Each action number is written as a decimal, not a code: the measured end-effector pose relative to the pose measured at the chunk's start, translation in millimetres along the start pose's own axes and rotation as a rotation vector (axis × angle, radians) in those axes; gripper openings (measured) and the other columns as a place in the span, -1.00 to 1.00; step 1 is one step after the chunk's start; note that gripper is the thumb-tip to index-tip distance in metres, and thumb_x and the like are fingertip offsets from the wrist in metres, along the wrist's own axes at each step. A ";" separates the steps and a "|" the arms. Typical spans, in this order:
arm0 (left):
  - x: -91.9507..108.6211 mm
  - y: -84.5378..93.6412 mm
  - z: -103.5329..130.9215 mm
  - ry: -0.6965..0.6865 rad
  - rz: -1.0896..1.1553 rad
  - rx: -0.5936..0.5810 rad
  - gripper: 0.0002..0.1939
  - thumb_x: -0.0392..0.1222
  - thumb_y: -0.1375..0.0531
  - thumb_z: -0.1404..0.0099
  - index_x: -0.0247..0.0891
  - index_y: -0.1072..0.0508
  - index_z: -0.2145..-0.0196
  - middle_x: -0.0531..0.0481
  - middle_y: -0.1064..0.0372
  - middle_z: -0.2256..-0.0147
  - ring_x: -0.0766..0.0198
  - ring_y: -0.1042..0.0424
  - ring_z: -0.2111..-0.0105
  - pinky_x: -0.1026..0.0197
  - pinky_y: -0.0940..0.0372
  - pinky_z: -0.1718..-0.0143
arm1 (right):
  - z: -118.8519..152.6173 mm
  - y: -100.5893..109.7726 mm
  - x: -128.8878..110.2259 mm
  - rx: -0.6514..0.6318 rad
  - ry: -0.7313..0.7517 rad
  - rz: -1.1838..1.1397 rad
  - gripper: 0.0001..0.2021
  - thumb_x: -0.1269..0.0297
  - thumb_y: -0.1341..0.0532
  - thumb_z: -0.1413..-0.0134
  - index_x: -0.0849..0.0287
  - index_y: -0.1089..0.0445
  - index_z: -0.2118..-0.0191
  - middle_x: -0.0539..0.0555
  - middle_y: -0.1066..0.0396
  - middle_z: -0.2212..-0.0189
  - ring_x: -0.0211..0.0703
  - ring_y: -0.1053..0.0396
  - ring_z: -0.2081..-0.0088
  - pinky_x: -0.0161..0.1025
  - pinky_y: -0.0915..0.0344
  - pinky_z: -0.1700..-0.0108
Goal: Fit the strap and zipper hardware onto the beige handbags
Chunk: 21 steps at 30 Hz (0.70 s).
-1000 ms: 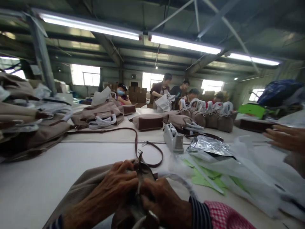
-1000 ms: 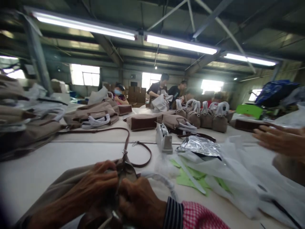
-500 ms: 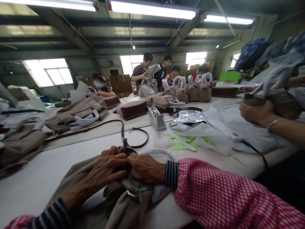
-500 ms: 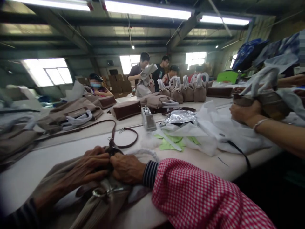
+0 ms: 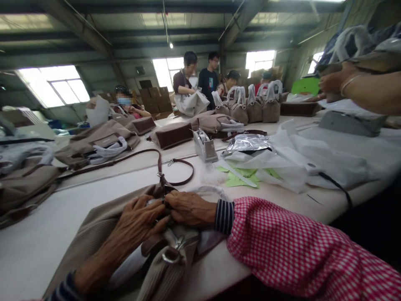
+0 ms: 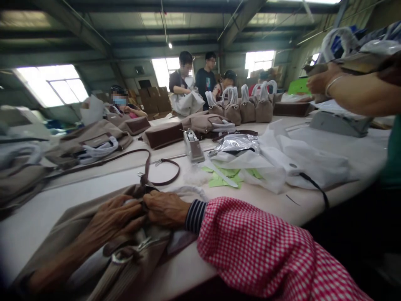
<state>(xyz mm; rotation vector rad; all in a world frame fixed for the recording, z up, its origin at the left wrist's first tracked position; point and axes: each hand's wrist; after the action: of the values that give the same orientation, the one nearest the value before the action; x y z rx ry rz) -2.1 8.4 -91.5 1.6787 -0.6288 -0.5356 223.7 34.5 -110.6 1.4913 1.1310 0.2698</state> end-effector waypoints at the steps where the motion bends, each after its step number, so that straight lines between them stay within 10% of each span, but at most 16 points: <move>1: 6.3 -2.5 -3.2 0.021 -0.011 0.036 -0.73 -0.05 -0.08 -0.49 -0.10 -0.57 0.21 -0.03 -0.53 0.16 -0.04 -0.34 -0.01 -0.13 -0.26 -0.11 | -0.2 3.9 1.1 -0.016 0.011 -0.089 -0.84 0.42 -0.19 -0.22 0.23 -0.36 0.08 0.14 -0.46 0.14 -0.11 -0.39 0.21 -0.21 -0.34 0.16; 5: 13.3 -4.8 -3.9 0.005 -0.012 0.122 -0.74 -0.06 -0.12 -0.47 -0.17 -0.49 0.34 -0.01 -0.49 0.25 -0.04 -0.30 0.02 -0.16 -0.16 -0.13 | 9.9 34.4 6.7 0.111 -0.013 -0.341 -0.85 0.51 -0.20 -0.20 0.24 -0.46 0.15 0.04 -0.50 0.25 -0.21 -0.41 0.23 -0.30 -0.31 0.16; 11: 8.7 1.2 -5.6 -0.037 0.092 0.084 -0.75 -0.08 -0.21 -0.44 -0.18 -0.48 0.40 0.04 -0.45 0.31 0.04 -0.26 0.10 -0.06 -0.12 -0.04 | 42.3 109.0 44.6 0.413 -0.241 -0.013 -0.85 0.43 -0.21 -0.22 0.24 -0.55 0.20 0.04 -0.53 0.31 -0.22 -0.36 0.32 -0.26 -0.21 0.22; 21: 9.5 -2.6 -3.1 -0.008 0.140 0.120 -0.74 -0.02 -0.20 -0.47 -0.14 -0.50 0.36 0.08 -0.47 0.27 0.05 -0.23 0.05 -0.10 -0.02 -0.13 | 44.8 102.6 54.3 0.077 -0.200 0.238 -0.85 0.42 -0.25 -0.26 0.20 -0.50 0.08 0.08 -0.45 0.15 -0.21 -0.38 0.27 -0.25 -0.20 0.18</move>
<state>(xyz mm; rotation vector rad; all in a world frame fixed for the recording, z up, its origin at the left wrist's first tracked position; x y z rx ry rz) 7.3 4.8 -93.6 1.7298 -0.7909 -0.4115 332.7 63.0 -58.0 1.6831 0.8134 0.2356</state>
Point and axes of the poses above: each hand's wrist, its own z-axis away from the middle knuckle, its own y-axis out of the back of the hand, x = y × z
